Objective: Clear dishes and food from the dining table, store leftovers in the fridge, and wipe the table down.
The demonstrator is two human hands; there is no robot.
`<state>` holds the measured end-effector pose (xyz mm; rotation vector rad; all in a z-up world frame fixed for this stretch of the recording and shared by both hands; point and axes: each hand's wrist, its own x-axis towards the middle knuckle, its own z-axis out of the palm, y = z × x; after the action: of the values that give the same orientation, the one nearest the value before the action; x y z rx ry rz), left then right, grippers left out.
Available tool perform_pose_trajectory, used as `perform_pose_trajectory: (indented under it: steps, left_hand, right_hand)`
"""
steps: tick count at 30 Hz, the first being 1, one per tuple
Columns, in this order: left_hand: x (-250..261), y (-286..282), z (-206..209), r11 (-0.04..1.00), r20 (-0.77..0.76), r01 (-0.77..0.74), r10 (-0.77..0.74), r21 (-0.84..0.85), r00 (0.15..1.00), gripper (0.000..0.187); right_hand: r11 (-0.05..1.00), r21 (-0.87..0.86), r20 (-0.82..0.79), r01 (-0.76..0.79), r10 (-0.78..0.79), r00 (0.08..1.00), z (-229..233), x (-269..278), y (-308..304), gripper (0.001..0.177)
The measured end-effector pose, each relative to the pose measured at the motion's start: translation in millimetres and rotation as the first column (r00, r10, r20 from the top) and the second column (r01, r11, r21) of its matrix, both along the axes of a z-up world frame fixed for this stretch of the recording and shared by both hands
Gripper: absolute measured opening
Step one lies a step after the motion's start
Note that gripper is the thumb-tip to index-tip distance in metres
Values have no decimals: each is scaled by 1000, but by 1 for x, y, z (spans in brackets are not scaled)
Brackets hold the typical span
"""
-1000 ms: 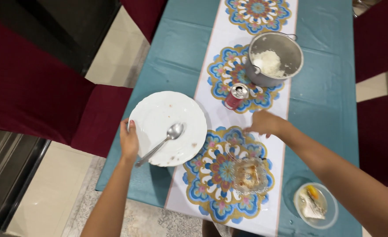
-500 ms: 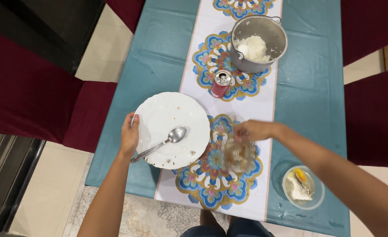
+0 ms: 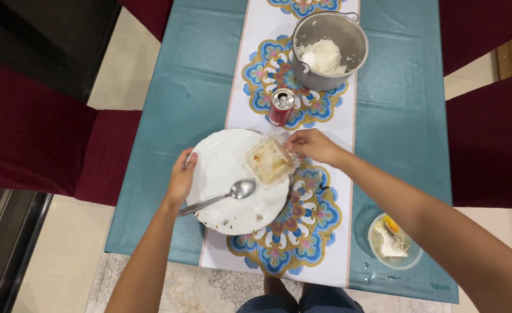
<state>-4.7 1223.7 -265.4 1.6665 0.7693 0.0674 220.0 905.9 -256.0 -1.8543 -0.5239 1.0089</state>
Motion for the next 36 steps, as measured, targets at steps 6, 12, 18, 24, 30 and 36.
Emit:
perform_pose_trajectory:
  steps: [6, 12, 18, 24, 30, 36]
  left_hand:
    - [-10, -1, 16, 997, -44, 51, -53, -50, 998, 41]
    - [-20, 6, 10, 996, -94, 55, -62, -75, 994, 43]
    - [-28, 15, 7, 996, -140, 87, -89, -21, 986, 44]
    - [-31, 21, 7, 991, -120, 128, -131, -38, 984, 44]
    - [-26, 11, 29, 988, -202, 103, -77, 117, 976, 45]
    - [-20, 13, 21, 957, -275, 147, -75, 250, 959, 46]
  right_hand:
    - [998, -49, 6, -44, 45, 999, 3, -30, 36, 26]
    - [960, -207, 25, -188, 197, 980, 27, -42, 47, 29]
    - [959, -154, 95, -239, 256, 962, 20, -27, 32, 30]
    - [965, -261, 409, -2, 113, 906, -7, 5, -13, 25]
    - [885, -443, 504, 143, 114, 856, -7, 7, -44, 23]
    - [791, -593, 446, 151, 166, 880, 13, -16, -37, 18]
